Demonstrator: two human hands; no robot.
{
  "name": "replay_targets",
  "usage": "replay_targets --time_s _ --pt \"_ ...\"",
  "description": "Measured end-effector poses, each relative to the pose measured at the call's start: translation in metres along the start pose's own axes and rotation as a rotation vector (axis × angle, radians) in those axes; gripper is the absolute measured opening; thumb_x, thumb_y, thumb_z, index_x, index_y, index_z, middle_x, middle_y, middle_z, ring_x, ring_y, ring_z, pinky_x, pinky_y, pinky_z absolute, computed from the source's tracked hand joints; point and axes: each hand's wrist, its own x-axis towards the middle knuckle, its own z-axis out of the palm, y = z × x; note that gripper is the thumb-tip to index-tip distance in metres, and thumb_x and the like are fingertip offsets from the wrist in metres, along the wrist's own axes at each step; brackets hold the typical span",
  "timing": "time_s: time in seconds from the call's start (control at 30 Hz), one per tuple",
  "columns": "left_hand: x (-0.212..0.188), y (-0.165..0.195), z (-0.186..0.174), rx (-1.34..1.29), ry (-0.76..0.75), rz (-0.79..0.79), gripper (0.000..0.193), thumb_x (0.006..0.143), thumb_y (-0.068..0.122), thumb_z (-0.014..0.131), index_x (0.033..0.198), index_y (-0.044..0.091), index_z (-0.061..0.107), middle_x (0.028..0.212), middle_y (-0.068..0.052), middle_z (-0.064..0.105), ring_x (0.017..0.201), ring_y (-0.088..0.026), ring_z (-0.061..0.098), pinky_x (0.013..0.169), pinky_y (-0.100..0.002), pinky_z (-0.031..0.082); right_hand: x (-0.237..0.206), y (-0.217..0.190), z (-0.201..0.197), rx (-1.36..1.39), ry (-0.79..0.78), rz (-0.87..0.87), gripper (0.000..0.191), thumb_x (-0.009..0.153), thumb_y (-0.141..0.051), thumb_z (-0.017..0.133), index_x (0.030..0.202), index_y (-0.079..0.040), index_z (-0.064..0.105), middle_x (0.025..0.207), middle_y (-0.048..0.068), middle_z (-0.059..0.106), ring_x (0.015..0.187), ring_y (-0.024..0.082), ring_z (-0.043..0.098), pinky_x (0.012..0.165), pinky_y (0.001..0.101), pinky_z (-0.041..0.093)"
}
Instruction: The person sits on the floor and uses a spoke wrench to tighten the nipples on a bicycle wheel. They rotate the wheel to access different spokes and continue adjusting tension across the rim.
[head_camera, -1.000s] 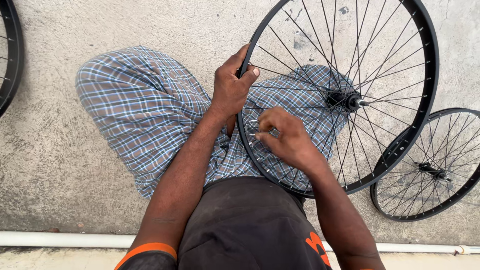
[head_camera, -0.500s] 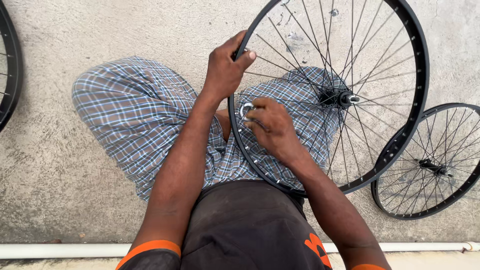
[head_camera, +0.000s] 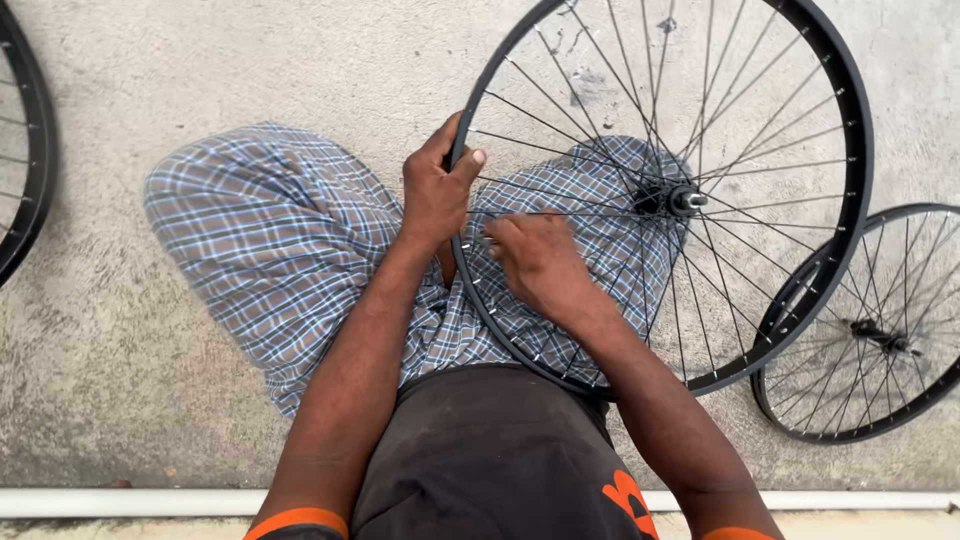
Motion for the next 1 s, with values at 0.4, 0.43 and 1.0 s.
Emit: replay_targets --time_s 0.4,0.43,1.0 --pt "0.0 0.002 -0.001 -0.184 -0.015 0.031 0.035 0.096 0.009 0.076 0.127 -0.001 0.061 0.089 -0.003 0.065 0.072 -0.004 0.059 0.056 -0.022 0.051 0.006 0.008 0.015 0.036 0.0 0.004 0.017 0.094 -0.002 0.059 0.11 -0.002 0.066 0.076 0.011 0.068 0.071 0.025 0.07 0.065 0.0436 0.055" --pt "0.0 0.002 -0.002 -0.202 -0.016 0.029 0.035 0.096 0.009 0.076 0.126 -0.002 0.061 0.088 -0.003 0.065 0.07 -0.004 0.059 0.054 -0.021 0.05 0.007 0.008 0.015 0.044 -0.031 0.028 0.016 0.095 -0.003 0.059 0.11 -0.003 0.066 0.076 0.01 0.068 0.07 0.024 0.07 0.063 0.0433 0.054" --pt "-0.019 -0.004 -0.004 -0.167 -0.035 0.133 0.037 0.101 0.006 0.073 0.134 -0.001 0.057 0.091 -0.001 0.061 0.078 -0.005 0.057 0.067 -0.022 0.049 0.015 -0.017 0.017 -0.182 -0.271 0.25 0.017 0.084 -0.022 0.071 0.095 -0.01 0.067 0.079 0.008 0.073 0.067 0.027 0.07 0.07 0.0489 0.054"
